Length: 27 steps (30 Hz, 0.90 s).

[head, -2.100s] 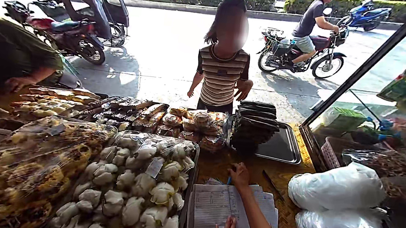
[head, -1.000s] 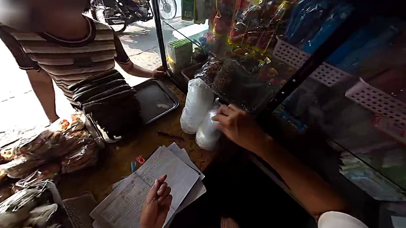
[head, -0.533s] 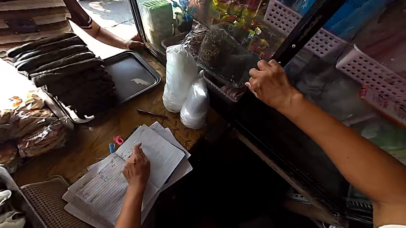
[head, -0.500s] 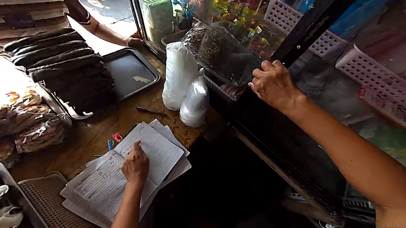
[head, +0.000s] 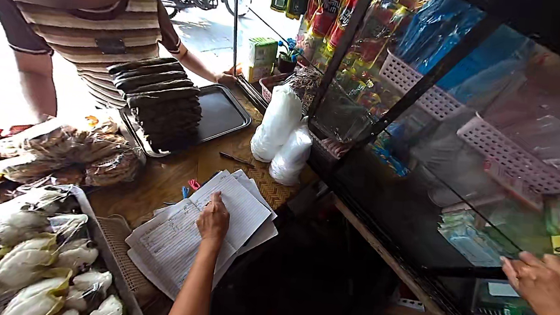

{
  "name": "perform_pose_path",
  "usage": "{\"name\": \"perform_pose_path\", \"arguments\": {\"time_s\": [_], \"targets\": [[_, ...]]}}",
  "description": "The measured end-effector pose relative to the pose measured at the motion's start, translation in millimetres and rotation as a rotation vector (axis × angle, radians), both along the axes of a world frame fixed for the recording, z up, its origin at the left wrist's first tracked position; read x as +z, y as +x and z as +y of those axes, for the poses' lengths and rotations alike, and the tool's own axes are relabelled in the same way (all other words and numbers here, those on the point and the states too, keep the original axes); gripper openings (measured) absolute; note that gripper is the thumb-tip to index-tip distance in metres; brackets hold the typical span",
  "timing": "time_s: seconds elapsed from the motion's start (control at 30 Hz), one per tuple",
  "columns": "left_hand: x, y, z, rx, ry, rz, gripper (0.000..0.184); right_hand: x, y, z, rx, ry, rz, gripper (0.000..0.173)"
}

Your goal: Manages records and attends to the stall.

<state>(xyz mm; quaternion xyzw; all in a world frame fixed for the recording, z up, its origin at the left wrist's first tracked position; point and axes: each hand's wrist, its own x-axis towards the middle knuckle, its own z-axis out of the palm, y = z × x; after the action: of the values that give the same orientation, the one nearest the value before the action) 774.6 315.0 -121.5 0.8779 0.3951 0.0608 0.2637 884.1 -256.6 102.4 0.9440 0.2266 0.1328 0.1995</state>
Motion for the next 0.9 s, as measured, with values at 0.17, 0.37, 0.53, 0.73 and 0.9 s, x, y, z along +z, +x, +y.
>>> {"name": "perform_pose_path", "arguments": {"time_s": [0.17,0.37,0.53,0.73,0.9], "targets": [[-2,0,0,-0.009,-0.025,-0.004,0.044,-6,-33,-36,-0.547,-0.103,0.246,0.039],[20,28,12,0.261,-0.499,-0.434,0.042,-14,-50,101,-0.189,0.521,0.339,0.032],[84,88,50,0.186,-0.531,-0.788,0.039,-56,11,277,0.294,1.176,0.38,0.036],[135,157,102,-0.047,-0.398,-0.892,0.03,-96,131,384,0.09,1.377,0.552,0.042],[143,212,109,-0.124,-0.389,-0.792,0.035,-123,173,407,-0.169,1.253,0.842,0.043]]}}
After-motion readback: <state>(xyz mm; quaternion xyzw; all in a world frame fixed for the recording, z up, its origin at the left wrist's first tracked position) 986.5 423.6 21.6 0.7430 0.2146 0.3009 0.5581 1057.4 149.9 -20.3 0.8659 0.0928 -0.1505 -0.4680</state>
